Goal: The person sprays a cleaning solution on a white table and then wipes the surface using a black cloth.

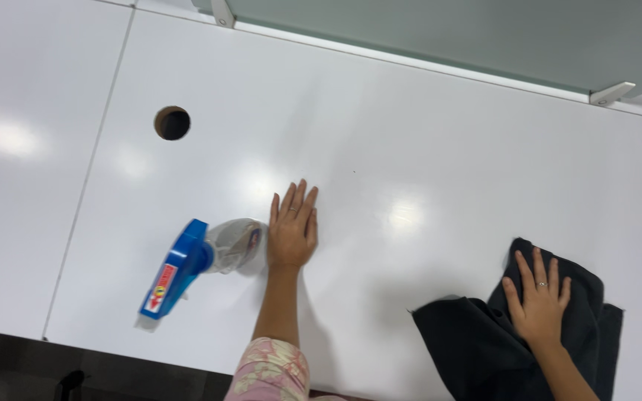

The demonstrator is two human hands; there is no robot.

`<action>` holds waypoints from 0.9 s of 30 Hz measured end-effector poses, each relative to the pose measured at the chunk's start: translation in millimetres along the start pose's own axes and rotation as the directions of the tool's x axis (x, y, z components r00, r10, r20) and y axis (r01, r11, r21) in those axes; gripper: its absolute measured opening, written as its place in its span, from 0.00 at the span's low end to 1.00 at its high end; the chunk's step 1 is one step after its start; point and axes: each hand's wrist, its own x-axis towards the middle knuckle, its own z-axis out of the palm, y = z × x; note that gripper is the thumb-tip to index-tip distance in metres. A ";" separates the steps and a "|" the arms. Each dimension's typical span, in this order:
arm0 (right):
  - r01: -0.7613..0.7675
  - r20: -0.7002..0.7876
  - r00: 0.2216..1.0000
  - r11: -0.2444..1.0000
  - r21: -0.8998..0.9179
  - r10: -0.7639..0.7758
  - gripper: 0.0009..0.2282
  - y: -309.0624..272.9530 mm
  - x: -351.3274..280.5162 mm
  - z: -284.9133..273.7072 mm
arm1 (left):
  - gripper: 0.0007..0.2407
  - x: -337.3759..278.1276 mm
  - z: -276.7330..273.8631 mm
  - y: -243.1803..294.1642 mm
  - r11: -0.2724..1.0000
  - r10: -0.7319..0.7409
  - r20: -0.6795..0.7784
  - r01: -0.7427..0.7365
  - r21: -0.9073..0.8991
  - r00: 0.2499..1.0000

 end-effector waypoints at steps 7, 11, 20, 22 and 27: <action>-0.209 0.144 0.965 0.975 -0.077 0.218 0.29 -42.2 22.8 21.3 | 0.17 -0.4 -2.7 -1.7 1.000 0.010 -0.009 -0.010 -0.006 1.000; -0.102 0.129 0.984 0.986 -0.130 0.119 0.29 -111.3 31.6 48.2 | 0.18 -2.9 5.2 -5.1 0.999 0.045 -0.028 -0.046 -0.013 0.999; -0.065 0.254 0.967 0.977 0.201 0.012 0.30 -251.9 115.8 57.9 | 0.21 -14.6 7.8 -13.6 0.988 0.151 0.062 -0.153 0.029 0.987; -0.064 0.265 0.964 0.959 0.278 -0.012 0.30 -274.5 145.6 56.2 | 0.21 -27.4 1.1 -21.9 0.984 0.175 0.083 -0.171 -0.057 0.981; 0.063 0.308 0.942 0.971 0.233 -0.135 0.27 -315.3 160.8 54.5 | 0.20 -50.5 -20.0 -29.1 0.969 0.200 0.146 -0.173 -0.177 0.969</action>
